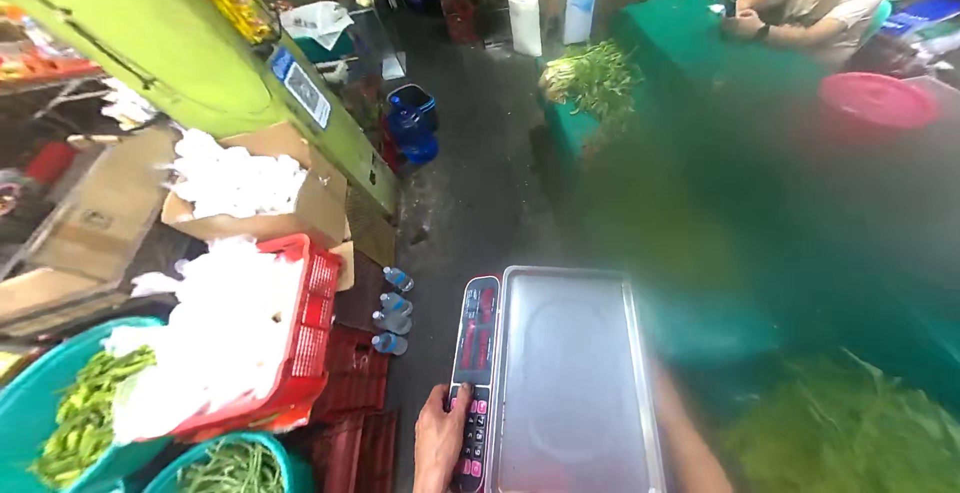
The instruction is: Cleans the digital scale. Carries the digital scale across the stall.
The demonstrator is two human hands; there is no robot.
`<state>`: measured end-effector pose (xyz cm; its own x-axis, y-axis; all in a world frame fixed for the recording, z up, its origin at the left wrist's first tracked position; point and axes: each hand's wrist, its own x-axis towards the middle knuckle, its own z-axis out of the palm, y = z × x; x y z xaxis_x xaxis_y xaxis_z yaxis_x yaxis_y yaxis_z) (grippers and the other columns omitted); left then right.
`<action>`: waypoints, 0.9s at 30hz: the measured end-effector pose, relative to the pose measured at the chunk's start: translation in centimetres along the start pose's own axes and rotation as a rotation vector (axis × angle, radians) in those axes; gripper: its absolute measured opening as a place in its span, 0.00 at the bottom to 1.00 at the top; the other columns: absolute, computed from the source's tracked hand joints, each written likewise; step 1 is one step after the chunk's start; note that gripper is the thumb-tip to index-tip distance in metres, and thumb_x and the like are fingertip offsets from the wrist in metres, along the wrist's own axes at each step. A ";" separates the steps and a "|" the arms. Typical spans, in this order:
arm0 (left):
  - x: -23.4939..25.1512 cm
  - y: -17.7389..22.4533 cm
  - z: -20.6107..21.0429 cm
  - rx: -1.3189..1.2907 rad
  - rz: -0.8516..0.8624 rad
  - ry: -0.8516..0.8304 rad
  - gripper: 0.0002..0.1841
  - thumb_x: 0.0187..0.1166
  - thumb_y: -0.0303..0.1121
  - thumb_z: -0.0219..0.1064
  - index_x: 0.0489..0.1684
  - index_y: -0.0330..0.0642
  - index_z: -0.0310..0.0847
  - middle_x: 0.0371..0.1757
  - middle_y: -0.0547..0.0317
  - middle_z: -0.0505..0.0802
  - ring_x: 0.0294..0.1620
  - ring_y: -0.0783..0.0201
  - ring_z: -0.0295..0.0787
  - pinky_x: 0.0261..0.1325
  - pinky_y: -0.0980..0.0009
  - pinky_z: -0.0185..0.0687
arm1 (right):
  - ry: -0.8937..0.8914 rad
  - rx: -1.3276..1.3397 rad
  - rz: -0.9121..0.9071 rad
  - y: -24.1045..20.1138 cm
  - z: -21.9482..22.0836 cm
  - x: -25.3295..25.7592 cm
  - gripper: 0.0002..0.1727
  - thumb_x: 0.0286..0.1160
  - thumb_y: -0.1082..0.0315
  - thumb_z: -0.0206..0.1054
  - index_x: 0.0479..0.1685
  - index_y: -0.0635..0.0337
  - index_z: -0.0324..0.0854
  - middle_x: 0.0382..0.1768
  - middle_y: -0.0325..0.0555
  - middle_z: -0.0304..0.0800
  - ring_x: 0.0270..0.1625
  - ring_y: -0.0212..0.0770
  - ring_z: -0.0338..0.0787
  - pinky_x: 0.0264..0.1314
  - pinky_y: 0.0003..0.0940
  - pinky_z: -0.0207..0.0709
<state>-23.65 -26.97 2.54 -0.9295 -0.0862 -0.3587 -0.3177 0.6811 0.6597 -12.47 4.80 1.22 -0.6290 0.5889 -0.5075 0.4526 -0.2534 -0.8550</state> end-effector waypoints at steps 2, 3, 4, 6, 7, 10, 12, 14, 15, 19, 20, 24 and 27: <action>4.8 2.5 0.1 -0.010 0.010 0.006 0.21 0.80 0.51 0.65 0.46 0.40 0.88 0.34 0.51 0.92 0.38 0.53 0.91 0.47 0.43 0.84 | 0.006 0.006 0.000 -2.7 2.1 4.1 0.25 0.95 0.56 0.45 0.74 0.63 0.75 0.63 0.55 0.87 0.63 0.40 0.88 0.68 0.41 0.82; 7.1 3.8 0.4 -0.015 0.012 0.001 0.21 0.80 0.52 0.65 0.45 0.40 0.88 0.33 0.51 0.92 0.38 0.53 0.91 0.47 0.43 0.84 | 0.005 0.013 0.001 -3.9 2.9 6.2 0.25 0.95 0.55 0.45 0.73 0.62 0.76 0.62 0.54 0.88 0.62 0.40 0.89 0.67 0.41 0.83; 9.6 5.3 0.7 -0.019 0.013 -0.010 0.21 0.80 0.52 0.65 0.44 0.40 0.88 0.33 0.51 0.92 0.38 0.53 0.90 0.46 0.44 0.84 | 0.013 0.019 0.005 -5.0 3.6 8.3 0.25 0.95 0.55 0.45 0.73 0.62 0.76 0.61 0.53 0.88 0.60 0.39 0.89 0.66 0.41 0.84; 14.7 8.2 1.3 -0.011 0.019 -0.046 0.21 0.80 0.53 0.65 0.44 0.41 0.88 0.33 0.52 0.92 0.38 0.54 0.91 0.47 0.44 0.84 | 0.042 0.039 0.027 -6.8 5.2 12.3 0.26 0.95 0.54 0.44 0.75 0.60 0.76 0.63 0.52 0.88 0.62 0.39 0.89 0.67 0.41 0.83; 17.5 9.7 1.7 -0.004 0.027 -0.067 0.22 0.79 0.54 0.65 0.44 0.42 0.88 0.33 0.53 0.92 0.38 0.54 0.91 0.47 0.44 0.85 | 0.062 0.051 0.037 -7.8 6.1 14.2 0.26 0.95 0.54 0.43 0.76 0.60 0.75 0.64 0.52 0.88 0.63 0.38 0.88 0.68 0.40 0.83; 26.7 14.7 3.5 -0.002 0.079 -0.135 0.22 0.77 0.55 0.65 0.42 0.43 0.88 0.32 0.53 0.92 0.38 0.54 0.91 0.46 0.44 0.85 | 0.152 0.082 0.016 -10.9 8.6 20.6 0.26 0.95 0.54 0.43 0.75 0.61 0.76 0.61 0.52 0.89 0.60 0.38 0.90 0.65 0.40 0.85; 33.2 18.6 4.9 -0.009 0.128 -0.191 0.22 0.78 0.55 0.66 0.44 0.43 0.88 0.33 0.53 0.92 0.38 0.54 0.92 0.46 0.44 0.85 | 0.223 0.111 -0.005 -13.3 10.1 24.9 0.25 0.95 0.55 0.45 0.73 0.62 0.77 0.57 0.51 0.91 0.56 0.37 0.91 0.61 0.40 0.86; 39.5 22.9 6.0 0.008 0.182 -0.262 0.22 0.79 0.56 0.65 0.45 0.45 0.89 0.33 0.54 0.93 0.38 0.55 0.92 0.46 0.44 0.86 | 0.297 0.154 -0.019 -16.7 11.6 28.0 0.24 0.95 0.55 0.46 0.71 0.63 0.77 0.54 0.51 0.91 0.53 0.37 0.91 0.59 0.39 0.87; 42.5 25.2 6.5 0.015 0.211 -0.307 0.22 0.78 0.57 0.65 0.44 0.45 0.89 0.33 0.55 0.93 0.38 0.55 0.92 0.46 0.45 0.86 | 0.331 0.178 -0.027 -18.6 12.1 29.3 0.24 0.94 0.55 0.47 0.70 0.63 0.77 0.52 0.51 0.91 0.51 0.37 0.92 0.56 0.40 0.88; 52.3 35.0 8.9 0.069 0.309 -0.489 0.22 0.80 0.57 0.64 0.46 0.47 0.89 0.36 0.55 0.94 0.41 0.56 0.93 0.50 0.45 0.86 | 0.422 0.276 -0.019 -23.9 13.2 34.8 0.24 0.94 0.54 0.46 0.65 0.62 0.80 0.45 0.49 0.93 0.44 0.39 0.93 0.49 0.42 0.89; 54.4 37.4 9.7 0.087 0.339 -0.519 0.22 0.80 0.57 0.64 0.45 0.47 0.89 0.36 0.55 0.93 0.40 0.56 0.92 0.49 0.46 0.86 | 0.450 0.300 -0.025 -24.9 13.6 36.2 0.24 0.95 0.55 0.44 0.63 0.62 0.81 0.42 0.47 0.92 0.43 0.37 0.92 0.48 0.41 0.89; 62.6 45.3 14.2 0.141 0.414 -0.584 0.21 0.80 0.55 0.66 0.45 0.45 0.88 0.34 0.56 0.93 0.38 0.57 0.92 0.47 0.49 0.88 | 0.531 0.388 -0.041 -27.7 15.2 43.6 0.25 0.95 0.55 0.42 0.61 0.62 0.81 0.40 0.43 0.92 0.42 0.34 0.92 0.48 0.37 0.89; 68.8 51.7 18.4 0.178 0.463 -0.612 0.20 0.79 0.55 0.66 0.44 0.46 0.88 0.33 0.57 0.93 0.37 0.59 0.92 0.46 0.50 0.88 | 0.570 0.432 -0.083 -29.8 15.4 50.6 0.24 0.94 0.56 0.42 0.65 0.62 0.80 0.44 0.43 0.93 0.45 0.33 0.92 0.52 0.37 0.88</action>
<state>-100.55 15.66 -0.15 -0.6749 0.6151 -0.4076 0.1589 0.6605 0.7338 -67.53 30.32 -0.67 -0.1694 0.8984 -0.4051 0.0528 -0.4022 -0.9140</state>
